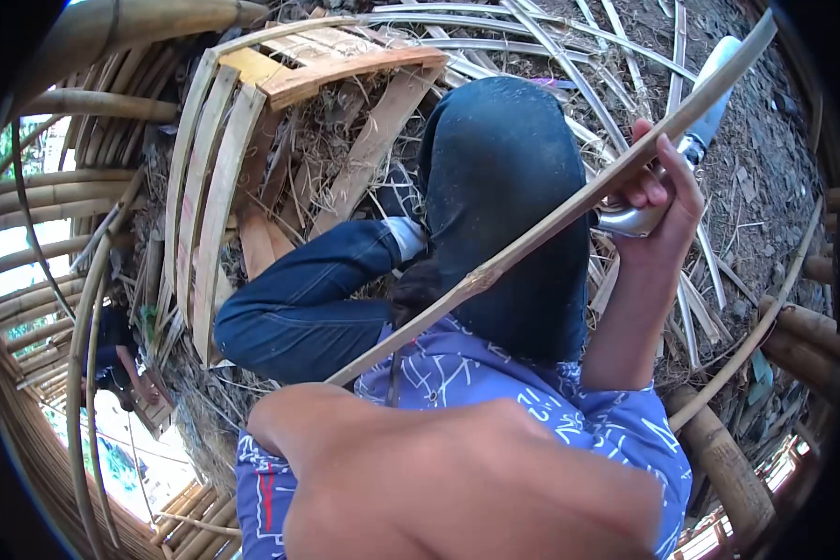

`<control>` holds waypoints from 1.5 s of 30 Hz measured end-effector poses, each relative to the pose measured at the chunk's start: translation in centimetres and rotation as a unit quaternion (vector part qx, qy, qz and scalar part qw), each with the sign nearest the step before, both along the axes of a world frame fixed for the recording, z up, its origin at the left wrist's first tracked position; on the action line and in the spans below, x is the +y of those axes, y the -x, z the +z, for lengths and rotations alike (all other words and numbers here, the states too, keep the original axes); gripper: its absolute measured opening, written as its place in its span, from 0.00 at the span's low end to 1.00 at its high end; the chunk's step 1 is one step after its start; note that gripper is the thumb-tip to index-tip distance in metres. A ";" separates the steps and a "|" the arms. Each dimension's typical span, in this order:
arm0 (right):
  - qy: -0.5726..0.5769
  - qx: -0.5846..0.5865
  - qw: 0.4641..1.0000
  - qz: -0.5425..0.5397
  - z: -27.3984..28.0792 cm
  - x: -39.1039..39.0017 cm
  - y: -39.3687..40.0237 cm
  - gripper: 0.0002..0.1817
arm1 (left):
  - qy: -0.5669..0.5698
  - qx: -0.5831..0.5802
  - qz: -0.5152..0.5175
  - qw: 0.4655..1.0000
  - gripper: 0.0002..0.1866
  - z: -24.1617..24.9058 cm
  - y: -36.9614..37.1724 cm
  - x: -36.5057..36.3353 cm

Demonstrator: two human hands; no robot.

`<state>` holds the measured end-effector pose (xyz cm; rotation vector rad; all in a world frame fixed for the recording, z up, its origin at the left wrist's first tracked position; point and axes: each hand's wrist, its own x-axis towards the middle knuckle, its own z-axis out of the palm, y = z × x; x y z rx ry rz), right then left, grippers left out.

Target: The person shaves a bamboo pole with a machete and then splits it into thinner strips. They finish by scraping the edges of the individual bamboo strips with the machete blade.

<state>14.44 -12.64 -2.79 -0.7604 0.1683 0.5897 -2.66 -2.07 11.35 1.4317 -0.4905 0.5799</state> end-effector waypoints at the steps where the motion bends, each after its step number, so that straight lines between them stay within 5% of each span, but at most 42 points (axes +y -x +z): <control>1: -0.019 -0.020 0.999 0.020 -0.6 -0.4 -0.1 0.15 | 0.003 -0.007 -0.003 1.000 0.11 -0.2 -0.2 -0.3; 19: -0.031 -0.003 0.999 0.008 -0.4 -0.3 0.0 0.14 | -0.010 -0.036 -0.015 0.999 0.08 -0.6 -0.2 -0.4; 23: -0.039 0.000 0.999 0.013 -0.7 -0.2 0.0 0.14 | -0.097 -0.027 -0.030 0.994 0.08 -2.3 -0.4 0.7; 26: 0.010 -0.004 1.000 0.000 -0.1 0.1 0.3 0.14 | -0.280 0.097 0.070 0.953 0.07 -4.9 -0.3 4.0; 28: -0.019 0.003 0.999 0.029 -0.6 -0.3 0.0 0.13 | -0.317 0.369 0.252 0.837 0.17 -6.0 2.2 3.9; 30: -0.004 0.029 0.999 0.015 0.2 0.0 0.1 0.09 | -0.354 0.469 0.207 0.783 0.19 -7.8 3.9 4.2; 32: -0.030 0.033 0.999 0.016 0.1 0.1 0.1 0.11 | -0.280 0.535 0.087 0.792 0.19 -9.5 5.1 3.2; 34: -0.044 0.023 0.999 0.005 1.5 0.6 0.5 0.12 | -0.190 0.507 0.112 0.833 0.15 -11.2 5.3 2.3; 36: -0.034 0.006 0.999 0.014 1.1 0.7 0.5 0.13 | -0.058 0.608 0.057 0.790 0.13 -11.7 5.2 2.5; 38: -0.026 0.002 1.000 0.016 1.1 0.5 0.5 0.13 | -0.071 0.571 0.072 0.814 0.12 -11.7 5.3 2.0; 45: 0.109 -0.161 0.980 -0.044 0.8 -0.5 1.2 0.11 | 0.119 0.614 0.023 0.780 0.14 -10.9 5.4 2.3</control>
